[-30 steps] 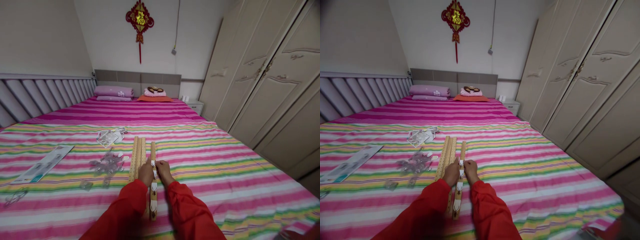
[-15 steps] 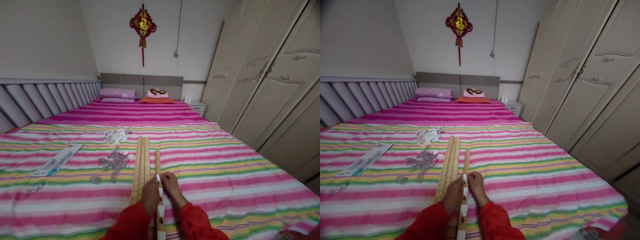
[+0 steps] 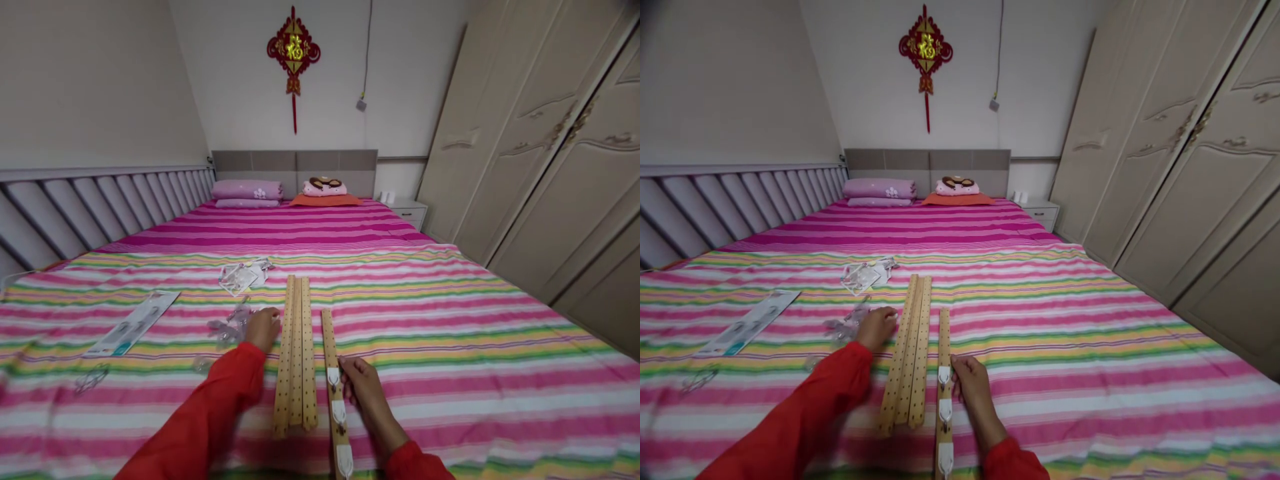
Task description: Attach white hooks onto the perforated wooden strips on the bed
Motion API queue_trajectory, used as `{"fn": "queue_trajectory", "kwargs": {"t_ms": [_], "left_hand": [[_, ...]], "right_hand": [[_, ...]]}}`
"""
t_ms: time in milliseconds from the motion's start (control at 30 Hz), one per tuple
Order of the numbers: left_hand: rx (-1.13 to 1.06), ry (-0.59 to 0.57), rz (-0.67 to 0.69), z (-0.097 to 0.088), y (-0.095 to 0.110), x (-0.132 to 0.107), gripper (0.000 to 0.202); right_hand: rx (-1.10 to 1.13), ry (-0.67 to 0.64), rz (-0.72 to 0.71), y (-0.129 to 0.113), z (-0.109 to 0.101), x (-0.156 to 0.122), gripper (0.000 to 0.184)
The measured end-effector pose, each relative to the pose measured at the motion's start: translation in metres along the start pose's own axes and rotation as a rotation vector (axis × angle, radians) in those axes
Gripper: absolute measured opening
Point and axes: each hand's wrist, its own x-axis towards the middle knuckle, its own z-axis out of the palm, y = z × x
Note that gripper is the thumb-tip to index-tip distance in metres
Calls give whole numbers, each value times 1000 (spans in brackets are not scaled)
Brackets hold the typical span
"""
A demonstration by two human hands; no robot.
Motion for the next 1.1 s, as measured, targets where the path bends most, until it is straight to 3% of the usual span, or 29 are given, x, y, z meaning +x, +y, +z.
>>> {"fn": "queue_trajectory", "kwargs": {"t_ms": [133, 333, 500, 567, 667, 733, 800, 933, 1100], "left_hand": [[202, -64, -52, 2, -12, 25, 12], [352, -140, -39, 9, -11, 38, 15], [373, -108, 22, -3, -6, 40, 24], [222, -21, 3, -13, 1, 36, 34], [-424, 102, -160, -25, 15, 21, 38], [-885, 61, -314, -31, 27, 4, 29], [-1183, -58, -448, -32, 38, -16, 16], [-1427, -260, -590, -24, 56, -56, 6], [-1495, -360, -565, -7, 74, -91, 6]], "right_hand": [[7, 2, 11, -1, 0, -1, 45], [-3, -13, 13, -7, 0, -5, 44], [21, -7, -2, -2, 0, -2, 46], [29, -15, -11, -1, 0, -2, 45], [39, -28, -22, -3, 0, -3, 45], [55, -39, -21, -6, -1, -4, 45], [86, -55, -25, -9, -2, -5, 43], [126, -52, -59, -15, -2, -11, 39], [176, -67, -117, -30, 5, -34, 35]]}}
